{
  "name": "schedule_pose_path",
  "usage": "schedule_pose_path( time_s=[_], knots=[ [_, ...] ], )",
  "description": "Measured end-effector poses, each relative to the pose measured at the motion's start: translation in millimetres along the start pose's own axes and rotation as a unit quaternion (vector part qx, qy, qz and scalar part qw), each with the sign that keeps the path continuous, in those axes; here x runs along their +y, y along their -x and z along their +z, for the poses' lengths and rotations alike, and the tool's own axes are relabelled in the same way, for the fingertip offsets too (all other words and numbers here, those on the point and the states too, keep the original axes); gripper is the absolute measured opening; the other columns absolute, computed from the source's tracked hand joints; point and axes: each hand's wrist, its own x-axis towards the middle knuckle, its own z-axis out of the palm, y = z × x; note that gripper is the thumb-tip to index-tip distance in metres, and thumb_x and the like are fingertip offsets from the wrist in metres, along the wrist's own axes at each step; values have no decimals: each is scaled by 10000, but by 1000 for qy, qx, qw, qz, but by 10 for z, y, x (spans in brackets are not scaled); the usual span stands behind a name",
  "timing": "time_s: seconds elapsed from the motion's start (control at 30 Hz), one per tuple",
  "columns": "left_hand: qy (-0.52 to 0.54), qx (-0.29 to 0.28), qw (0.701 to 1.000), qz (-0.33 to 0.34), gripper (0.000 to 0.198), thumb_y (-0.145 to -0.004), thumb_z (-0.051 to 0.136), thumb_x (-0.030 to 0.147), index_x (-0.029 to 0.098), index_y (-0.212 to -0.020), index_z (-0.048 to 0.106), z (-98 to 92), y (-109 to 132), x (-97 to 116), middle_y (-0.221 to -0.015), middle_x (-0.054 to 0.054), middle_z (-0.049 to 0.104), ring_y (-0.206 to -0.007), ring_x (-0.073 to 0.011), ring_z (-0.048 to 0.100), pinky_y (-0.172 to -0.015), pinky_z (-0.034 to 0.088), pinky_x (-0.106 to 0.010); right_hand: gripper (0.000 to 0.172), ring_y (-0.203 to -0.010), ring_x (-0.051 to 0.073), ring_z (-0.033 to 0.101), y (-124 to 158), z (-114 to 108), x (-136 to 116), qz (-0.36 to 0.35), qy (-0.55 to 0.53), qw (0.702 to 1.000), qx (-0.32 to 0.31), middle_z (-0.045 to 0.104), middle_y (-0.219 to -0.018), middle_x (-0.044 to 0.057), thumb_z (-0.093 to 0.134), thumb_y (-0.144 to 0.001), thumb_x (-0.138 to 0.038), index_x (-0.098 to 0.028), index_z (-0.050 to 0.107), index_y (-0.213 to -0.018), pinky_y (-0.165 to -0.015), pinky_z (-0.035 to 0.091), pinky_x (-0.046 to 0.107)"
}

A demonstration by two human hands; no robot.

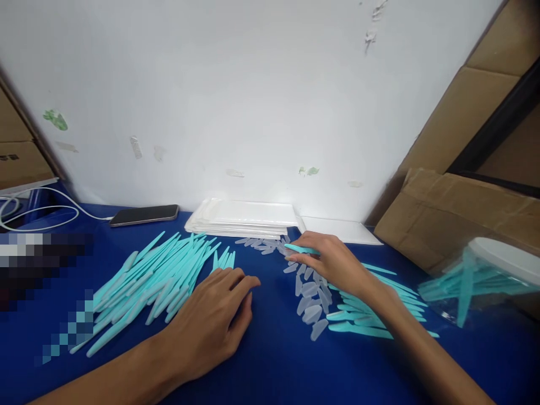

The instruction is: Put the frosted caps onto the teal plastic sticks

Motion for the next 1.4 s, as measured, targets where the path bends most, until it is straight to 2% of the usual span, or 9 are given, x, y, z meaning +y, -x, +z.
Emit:
schedule_pose_path(
  time_s=[0.17, 0.3, 0.47, 0.63, 0.7, 0.93, 1.03, 1.23, 1.4],
  knots=[
    [24, 4, 999, -38, 309, -1019, 391, 230, 239, -1315, 479, 15, 1, -15, -1073, -50, 641, -980, -200, 636, -832, 532, -341, 256, -863, 163, 667, 29, 151, -245, -60, -20, 998, 12, 716, -1027, 19, 562, -987, -414, -280, 712, -1146, -730, 501, 270],
    [29, 11, 998, -55, 327, -1029, 422, 292, 267, -1355, 432, 19, -2, -41, -1062, -35, 650, -917, -188, 657, -800, 544, -332, 222, -895, 153, 670, 59, 258, -354, -88, -34, 995, -6, 719, -1065, 4, 598, -956, -202, -274, 707, -1135, -734, 499, 252],
    [48, 9, 997, -51, 144, -1028, 436, 276, 254, -1134, 529, 18, -23, -58, -999, -3, 652, -835, -164, 659, -721, 526, -296, 336, -890, 152, 680, 75, 324, -403, -101, -35, 994, -12, 729, -1061, -3, 612, -883, -86, -276, 708, -1142, -750, 501, 251],
    [67, 25, 996, -47, 109, -1027, 448, 263, 235, -1050, 551, 25, -41, -64, -915, 19, 639, -723, -125, 627, -617, 473, -250, 190, -899, 148, 685, 67, 301, -384, -105, -23, 994, -7, 729, -1046, -6, 651, -937, -262, -263, 705, -1119, -752, 510, 252],
    [65, 41, 996, -43, 108, -1023, 461, 276, 229, -1044, 556, 25, -39, -67, -885, 20, 634, -682, -118, 608, -592, 453, -244, 220, -897, 154, 690, 60, 263, -356, -95, 0, 995, -6, 726, -1071, 9, 634, -952, -351, -258, 693, -1142, -744, 519, 262],
    [67, 43, 996, -29, 105, -1009, 484, 264, 221, -1027, 577, 36, -21, -95, -939, 13, 664, -701, -112, 625, -568, 443, -231, 344, -900, 200, 704, 35, 194, -267, -62, 108, 992, -38, 713, -1146, 31, 635, -942, -411, -248, 657, -1244, -703, 532, 312],
    [60, 47, 997, -22, 111, -1002, 487, 242, 219, -1026, 593, 30, -23, -87, -977, 8, 675, -698, -107, 634, -559, 456, -220, 366, -910, 205, 700, 35, 208, -254, -69, 117, 989, -51, 722, -1114, 26, 632, -943, -428, -264, 647, -1269, -687, 519, 308],
    [22, 61, 998, -2, 112, -982, 498, 224, 200, -986, 607, 32, -25, -63, -1058, -20, 697, -624, -99, 639, -570, 504, -239, 307, -680, 143, 649, 50, 212, -269, -62, 132, 988, -45, 694, -1071, 14, 595, -969, -417, -305, 645, -1251, -600, 474, 285],
    [14, 65, 998, 9, 147, -962, 544, 198, 219, -1098, 596, 48, -1, -81, -964, 14, 736, -676, -126, 683, -607, 524, -247, 391, -720, 160, 645, 59, 179, -332, -61, 128, 989, -42, 661, -1132, 45, 519, -988, -505, -280, 625, -1289, -613, 484, 302]
  ],
)
